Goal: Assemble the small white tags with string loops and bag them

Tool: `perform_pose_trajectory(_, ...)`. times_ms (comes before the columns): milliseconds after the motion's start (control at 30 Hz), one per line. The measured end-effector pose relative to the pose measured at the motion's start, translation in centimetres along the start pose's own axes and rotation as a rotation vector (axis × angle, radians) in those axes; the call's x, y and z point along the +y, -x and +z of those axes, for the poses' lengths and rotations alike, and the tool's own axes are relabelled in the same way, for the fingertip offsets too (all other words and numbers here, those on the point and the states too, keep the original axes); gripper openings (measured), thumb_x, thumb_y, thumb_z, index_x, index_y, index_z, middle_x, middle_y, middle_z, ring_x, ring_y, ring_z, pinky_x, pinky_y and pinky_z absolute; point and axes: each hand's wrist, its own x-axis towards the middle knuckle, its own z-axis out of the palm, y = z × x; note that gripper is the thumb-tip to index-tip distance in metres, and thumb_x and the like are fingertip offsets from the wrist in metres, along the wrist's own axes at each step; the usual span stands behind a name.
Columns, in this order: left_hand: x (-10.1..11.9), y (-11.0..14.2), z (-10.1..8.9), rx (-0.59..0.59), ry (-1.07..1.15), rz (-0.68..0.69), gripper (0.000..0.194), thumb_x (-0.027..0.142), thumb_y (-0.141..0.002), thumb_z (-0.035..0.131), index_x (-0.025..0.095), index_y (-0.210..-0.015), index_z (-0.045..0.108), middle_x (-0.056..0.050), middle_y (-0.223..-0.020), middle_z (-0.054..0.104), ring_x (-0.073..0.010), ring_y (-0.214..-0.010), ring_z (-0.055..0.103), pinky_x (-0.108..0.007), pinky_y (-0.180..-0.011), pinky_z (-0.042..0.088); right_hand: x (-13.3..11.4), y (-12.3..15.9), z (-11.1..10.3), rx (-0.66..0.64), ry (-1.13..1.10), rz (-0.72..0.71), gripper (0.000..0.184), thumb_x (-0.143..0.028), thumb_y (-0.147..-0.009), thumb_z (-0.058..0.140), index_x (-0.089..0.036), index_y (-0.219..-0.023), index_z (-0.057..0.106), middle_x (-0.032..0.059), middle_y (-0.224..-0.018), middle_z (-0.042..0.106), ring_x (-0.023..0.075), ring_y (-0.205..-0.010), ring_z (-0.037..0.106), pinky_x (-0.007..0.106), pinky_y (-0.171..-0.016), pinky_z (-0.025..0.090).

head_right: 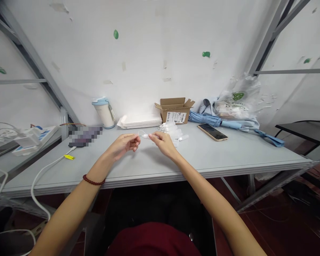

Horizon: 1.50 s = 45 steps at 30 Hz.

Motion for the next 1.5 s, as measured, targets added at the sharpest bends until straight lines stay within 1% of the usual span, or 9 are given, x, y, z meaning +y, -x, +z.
perform_pose_trajectory(200,0.1,0.1,0.0,-0.013,-0.004,0.005,0.030,0.042,-0.080,0.061,0.013,-0.072,0.061,-0.001,-0.065,0.053,-0.0090,-0.054,0.049,-0.024,-0.056,0.041,0.2,-0.1,0.0,-0.008,-0.002,0.012,0.045,-0.061,-0.079,0.050,-0.018,-0.067,0.055,-0.0037,-0.054,0.039,0.0105,-0.054,0.037,0.026,-0.052,0.028)
perform_pose_trajectory(333,0.2,0.2,0.1,-0.019,-0.018,0.004,0.030,0.041,-0.080,0.060,0.013,-0.071,0.060,0.000,-0.064,0.053,-0.0086,-0.053,0.048,-0.025,-0.056,0.041,0.3,-0.1,-0.1,-0.019,-0.003,0.007,0.045,-0.060,-0.080,0.050,-0.018,-0.064,0.052,-0.0034,-0.054,0.039,0.0108,-0.054,0.037,0.026,-0.051,0.028)
perform_pose_trajectory(500,-0.2,0.1,0.1,-0.007,-0.106,0.018,0.031,0.042,-0.080,0.059,0.013,-0.072,0.062,0.000,-0.062,0.054,-0.0079,-0.051,0.048,-0.025,-0.058,0.042,0.5,0.0,-0.1,-0.038,0.020,0.004,0.040,-0.054,-0.082,0.050,-0.018,-0.068,0.056,-0.0030,-0.058,0.041,0.0110,-0.056,0.038,0.026,-0.054,0.029)
perform_pose_trajectory(633,-0.7,-0.1,0.4,0.003,-0.141,0.015,0.031,0.041,-0.078,0.062,0.012,-0.071,0.062,-0.001,-0.062,0.055,-0.0084,-0.052,0.049,-0.025,-0.056,0.042,0.6,0.1,0.2,-0.017,0.084,-0.001,0.038,-0.052,-0.083,0.047,-0.018,-0.070,0.055,-0.0030,-0.056,0.042,0.0125,-0.058,0.040,0.026,-0.056,0.030)
perform_pose_trajectory(767,-0.9,-0.1,0.7,0.015,-0.147,-0.008,0.032,0.043,-0.077,0.064,0.011,-0.070,0.062,-0.001,-0.062,0.056,-0.0087,-0.052,0.049,-0.025,-0.054,0.042,0.8,0.2,0.5,0.007,0.131,-0.006,0.036,-0.052,-0.083,0.046,-0.018,-0.072,0.054,-0.0028,-0.056,0.042,0.0138,-0.062,0.043,0.026,-0.058,0.032)
perform_pose_trajectory(967,-0.8,-0.1,0.1,-0.005,-0.104,-0.015,0.035,0.046,-0.080,0.061,0.012,-0.077,0.065,-0.002,-0.066,0.057,-0.0086,-0.053,0.050,-0.025,-0.058,0.043,0.6,0.2,0.7,0.005,0.130,-0.018,0.038,-0.053,-0.084,0.044,-0.018,-0.073,0.055,-0.0017,-0.059,0.045,0.0139,-0.062,0.044,0.027,-0.058,0.032)
perform_pose_trajectory(1167,-0.4,-0.1,0.0,0.104,-0.054,-0.033,0.039,0.050,-0.077,0.062,0.012,-0.080,0.064,-0.002,-0.069,0.056,-0.0097,-0.056,0.050,-0.026,-0.056,0.042,0.8,0.1,0.6,0.006,0.092,-0.008,0.040,-0.055,-0.084,0.046,-0.018,-0.074,0.057,-0.0020,-0.058,0.044,0.0137,-0.061,0.043,0.026,-0.056,0.032)
perform_pose_trajectory(1333,-0.2,-0.1,0.1,0.105,-0.195,0.051,0.031,0.043,-0.072,0.068,0.013,-0.072,0.061,0.000,-0.069,0.057,-0.0085,-0.056,0.049,-0.025,-0.057,0.042,0.8,0.0,0.6,0.012,0.093,-0.007,0.038,-0.052,-0.084,0.046,-0.017,-0.076,0.058,-0.0025,-0.058,0.043,0.0131,-0.060,0.042,0.026,-0.057,0.031)
perform_pose_trajectory(1500,-0.1,0.0,0.1,0.102,-0.343,0.069,0.027,0.040,-0.069,0.070,0.013,-0.068,0.063,0.000,-0.062,0.056,-0.0097,-0.054,0.049,-0.024,-0.055,0.040,0.6,0.1,0.3,-0.001,0.132,-0.012,0.035,-0.049,-0.085,0.047,-0.017,-0.075,0.058,-0.0029,-0.057,0.043,0.0129,-0.060,0.043,0.026,-0.057,0.031)
